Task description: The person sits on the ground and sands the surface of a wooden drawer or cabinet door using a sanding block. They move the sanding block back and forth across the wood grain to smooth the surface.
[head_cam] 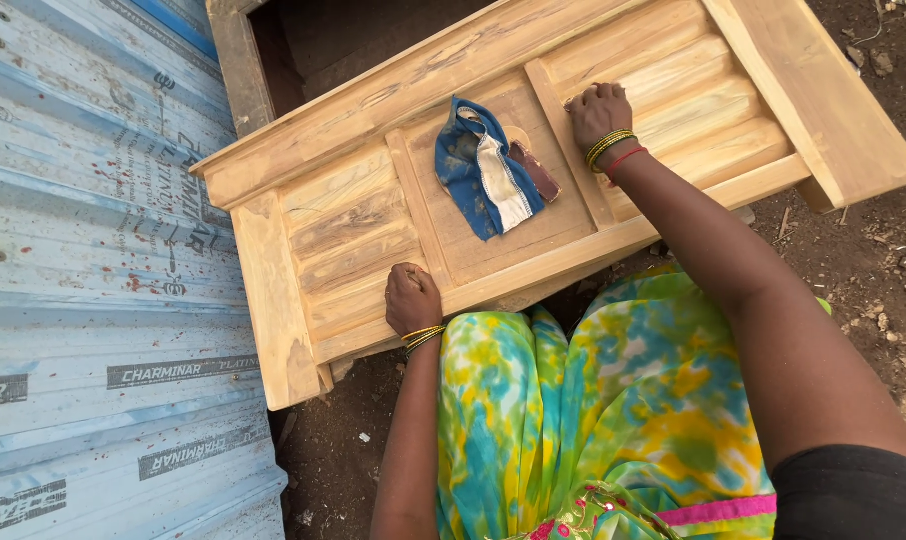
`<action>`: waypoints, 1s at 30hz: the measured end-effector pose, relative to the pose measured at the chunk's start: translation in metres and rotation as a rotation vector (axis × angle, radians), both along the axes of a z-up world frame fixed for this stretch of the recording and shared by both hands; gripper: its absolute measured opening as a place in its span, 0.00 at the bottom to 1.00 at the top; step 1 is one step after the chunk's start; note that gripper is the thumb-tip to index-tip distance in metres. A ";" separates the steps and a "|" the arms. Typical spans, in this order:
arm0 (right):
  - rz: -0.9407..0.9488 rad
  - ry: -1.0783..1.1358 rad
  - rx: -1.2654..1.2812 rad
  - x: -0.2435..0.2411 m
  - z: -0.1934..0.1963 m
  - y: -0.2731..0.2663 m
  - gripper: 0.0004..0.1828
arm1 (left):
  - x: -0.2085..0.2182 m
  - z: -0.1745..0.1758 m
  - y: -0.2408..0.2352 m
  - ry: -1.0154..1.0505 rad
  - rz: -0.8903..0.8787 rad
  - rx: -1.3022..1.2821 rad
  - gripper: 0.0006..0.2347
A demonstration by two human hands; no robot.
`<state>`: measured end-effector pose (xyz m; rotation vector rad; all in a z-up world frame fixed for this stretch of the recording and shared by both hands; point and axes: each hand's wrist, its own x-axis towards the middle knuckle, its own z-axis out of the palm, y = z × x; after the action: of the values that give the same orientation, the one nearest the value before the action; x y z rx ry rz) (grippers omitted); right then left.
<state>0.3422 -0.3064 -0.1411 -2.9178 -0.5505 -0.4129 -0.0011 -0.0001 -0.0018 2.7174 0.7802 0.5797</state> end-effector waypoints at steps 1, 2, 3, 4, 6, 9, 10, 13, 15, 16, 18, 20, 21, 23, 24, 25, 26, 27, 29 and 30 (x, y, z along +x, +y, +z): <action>0.000 0.010 0.014 -0.002 0.002 -0.003 0.16 | 0.000 0.000 0.000 -0.004 -0.001 0.008 0.05; 0.002 0.021 0.027 -0.006 0.002 -0.012 0.16 | 0.000 0.000 0.001 -0.007 0.001 0.015 0.06; -0.078 0.048 -0.030 -0.003 0.005 -0.023 0.17 | -0.001 0.000 0.002 -0.013 -0.007 0.015 0.05; -0.153 0.072 -0.090 0.005 0.010 -0.042 0.18 | 0.000 0.000 0.001 -0.021 -0.010 0.013 0.05; -0.273 -0.058 -0.114 0.012 0.013 -0.078 0.21 | 0.000 -0.001 0.001 -0.024 -0.009 0.007 0.05; -0.387 -0.135 -0.153 0.024 0.009 -0.103 0.23 | 0.000 -0.002 0.002 -0.011 0.001 0.002 0.05; -0.409 -0.136 -0.162 0.026 0.007 -0.103 0.24 | 0.000 -0.002 0.002 -0.009 -0.002 0.003 0.05; -0.414 0.042 -0.159 0.025 0.002 -0.076 0.24 | 0.000 -0.001 0.000 -0.005 0.003 0.000 0.05; -0.339 0.116 -0.200 0.019 0.002 -0.049 0.21 | 0.000 0.000 0.000 -0.011 0.005 0.003 0.05; -0.270 0.102 -0.247 0.012 0.003 -0.035 0.19 | 0.000 0.001 0.000 -0.017 0.004 0.011 0.05; -0.094 -0.034 -0.384 -0.004 0.002 -0.011 0.20 | 0.000 0.001 0.000 -0.014 0.006 0.004 0.05; 0.009 -0.001 -0.164 -0.022 -0.001 0.007 0.21 | -0.001 0.001 0.000 0.007 0.010 -0.020 0.06; 0.019 -0.049 -0.135 -0.027 -0.001 0.006 0.21 | -0.001 0.000 -0.003 0.003 0.006 -0.009 0.06; 0.046 -0.152 -0.067 -0.030 -0.001 -0.001 0.22 | -0.001 0.002 -0.001 -0.009 0.003 0.027 0.06; -0.029 -0.098 -0.049 -0.026 0.001 -0.013 0.22 | -0.002 0.002 -0.001 -0.013 -0.001 0.028 0.06; -0.103 -0.043 -0.030 -0.018 0.004 -0.030 0.23 | -0.002 0.002 -0.001 -0.018 -0.004 0.028 0.06; -0.170 -0.110 -0.207 -0.008 0.008 -0.048 0.22 | -0.002 0.002 -0.002 -0.024 -0.004 0.028 0.06; -0.237 -0.178 -0.384 0.002 0.011 -0.067 0.23 | -0.001 0.002 -0.001 -0.029 -0.007 0.026 0.05; -0.357 -0.122 -0.087 0.013 0.012 -0.098 0.23 | 0.000 0.001 0.000 -0.033 -0.008 0.020 0.05; -0.353 -0.064 -0.060 0.017 0.011 -0.104 0.21 | 0.000 0.000 0.001 -0.029 -0.006 0.018 0.05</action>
<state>0.3593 -0.4099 -0.1299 -3.0705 -0.0506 -0.5394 -0.0016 0.0011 -0.0017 2.7205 0.7629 0.6258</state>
